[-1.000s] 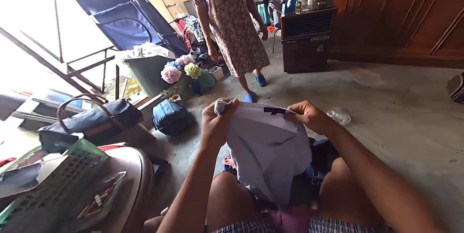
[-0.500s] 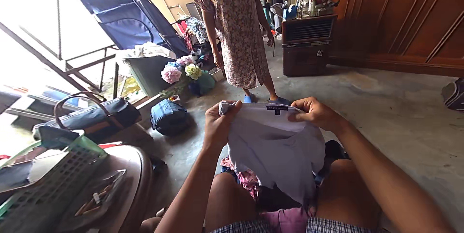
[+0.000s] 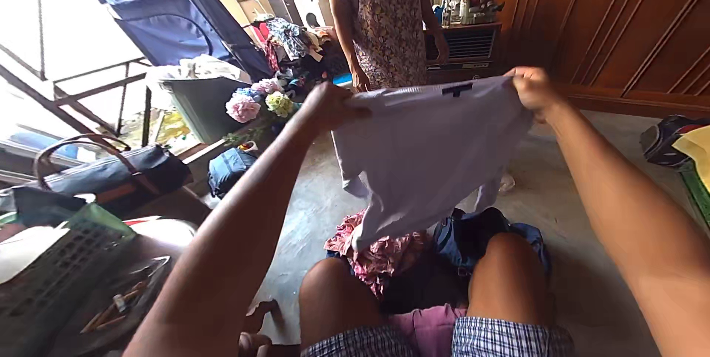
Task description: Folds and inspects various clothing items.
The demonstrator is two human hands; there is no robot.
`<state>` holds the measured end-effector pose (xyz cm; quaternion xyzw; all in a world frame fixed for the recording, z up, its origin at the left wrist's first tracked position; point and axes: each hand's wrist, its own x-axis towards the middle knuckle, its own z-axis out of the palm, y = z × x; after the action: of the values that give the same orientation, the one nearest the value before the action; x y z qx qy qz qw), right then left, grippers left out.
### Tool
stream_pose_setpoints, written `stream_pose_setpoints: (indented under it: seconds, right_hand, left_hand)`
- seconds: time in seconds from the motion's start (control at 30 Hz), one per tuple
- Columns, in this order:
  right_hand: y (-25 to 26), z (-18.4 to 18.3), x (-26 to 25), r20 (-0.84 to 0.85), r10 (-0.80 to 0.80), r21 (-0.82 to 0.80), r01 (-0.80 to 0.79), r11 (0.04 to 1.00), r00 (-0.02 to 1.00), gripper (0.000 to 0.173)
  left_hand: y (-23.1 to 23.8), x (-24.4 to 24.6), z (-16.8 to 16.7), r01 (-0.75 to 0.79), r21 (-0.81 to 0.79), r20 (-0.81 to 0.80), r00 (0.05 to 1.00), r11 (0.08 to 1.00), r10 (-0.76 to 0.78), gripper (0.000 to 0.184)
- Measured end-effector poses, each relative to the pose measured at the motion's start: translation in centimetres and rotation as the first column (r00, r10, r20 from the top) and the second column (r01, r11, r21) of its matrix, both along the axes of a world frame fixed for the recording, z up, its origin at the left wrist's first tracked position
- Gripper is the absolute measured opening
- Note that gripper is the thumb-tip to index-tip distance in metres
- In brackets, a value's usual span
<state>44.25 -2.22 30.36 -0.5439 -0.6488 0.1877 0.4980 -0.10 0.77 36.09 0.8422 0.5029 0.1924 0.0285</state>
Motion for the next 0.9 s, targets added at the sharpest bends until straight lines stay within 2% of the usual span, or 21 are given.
stream_pose_setpoints:
  seconds: [0.07,0.1,0.2,0.27,0.37,0.43,0.47,0.5,0.53,0.57,0.63,0.67,0.77,0.8,0.83,0.87,0.9]
  right_hand:
    - [0.6,2.1,1.2,0.131,-0.121,0.049,0.115,0.992,0.984,0.029]
    - [0.9,3.0,1.8,0.196,-0.169,0.028,0.166,0.986,0.966,0.036]
    - [0.6,4.9,3.0,0.263,-0.263,-0.212,0.321,0.923,0.928,0.06]
    - [0.0,5.0,3.3,0.191,-0.319,-0.282,0.363,0.888,0.928,0.062]
    - [-1.9,4.7,3.2,-0.096,-0.344,-0.276,0.307,0.911,0.934,0.048]
    - [-3.0,4.2,2.8,-0.352,-0.189,-0.239,0.108,0.965,0.917,0.041]
    - [-3.4,3.7,2.8,-0.465,-0.03,-0.199,-0.072,0.977,0.885,0.045]
    - [-3.9,3.1,2.3,-0.49,0.1,-0.134,-0.188,0.973,0.866,0.047]
    - [-4.4,2.6,1.4,-0.438,0.191,-0.049,-0.235,0.971,0.878,0.045]
    - [-4.8,2.1,0.6,-0.318,0.24,0.033,-0.242,0.97,0.917,0.042]
    - [-5.1,1.3,-0.5,-0.082,0.246,0.172,-0.23,0.958,0.966,0.035]
    - [-5.1,0.7,-0.4,-0.019,0.238,0.226,-0.227,0.947,0.971,0.03]
    - [-5.2,-1.9,2.4,-0.058,0.247,0.303,-0.218,0.928,0.967,0.023]
    - [-5.5,-3.1,4.1,-0.014,0.216,0.274,-0.204,0.94,0.976,0.039]
    - [-5.8,-4.9,5.8,0.071,0.15,0.181,-0.161,0.97,0.986,0.068]
    - [-6.0,-7.6,7.1,0.182,0.09,0.008,-0.093,0.996,0.979,0.095]
    - [-6.1,-11.2,7.7,0.263,0.074,-0.216,-0.016,0.976,0.962,0.104]
  left_hand:
    - [1.2,0.6,1.6,-0.036,0.028,-0.025,0.999,0.999,0.037,0.043]
    - [1.7,1.0,2.2,-0.058,0.034,-0.04,0.997,0.998,0.06,0.044]
    - [2.6,3.0,3.0,-0.083,0.034,-0.043,0.995,0.996,0.084,0.045]
    - [2.4,5.3,2.6,-0.065,-0.021,0.054,0.996,0.998,0.066,0.043]
    - [2.7,9.6,1.1,0.041,-0.134,0.295,0.956,0.99,0.0,0.038]
    - [2.3,13.1,0.0,0.193,-0.247,0.506,0.861,0.95,-0.043,0.031]
    - [1.9,14.9,-0.5,0.306,-0.288,0.612,0.788,0.907,-0.072,0.027]
    - [1.5,16.8,-1.2,0.417,-0.3,0.692,0.714,0.858,-0.105,0.024]
    - [0.9,18.8,-1.8,0.518,-0.299,0.738,0.658,0.801,-0.15,0.024]
    - [0.3,20.8,-2.6,0.609,-0.295,0.755,0.621,0.737,-0.211,0.027]
    - [-0.4,24.4,-4.9,0.731,-0.309,0.746,0.583,0.608,-0.322,0.034]
    - [-0.6,25.8,-6.2,0.756,-0.32,0.751,0.57,0.57,-0.333,0.028]
    - [-0.1,28.8,-9.7,0.752,-0.363,0.807,0.548,0.551,-0.217,0.006]
    - [0.2,29.5,-10.7,0.745,-0.365,0.84,0.522,0.559,-0.147,0.008]
    - [0.6,30.1,-11.7,0.739,-0.358,0.873,0.481,0.57,-0.076,0.012]
    - [0.9,30.5,-12.7,0.741,-0.351,0.899,0.438,0.573,-0.015,0.015]
    - [1.2,30.7,-13.8,0.747,-0.349,0.917,0.398,0.566,0.04,0.017]
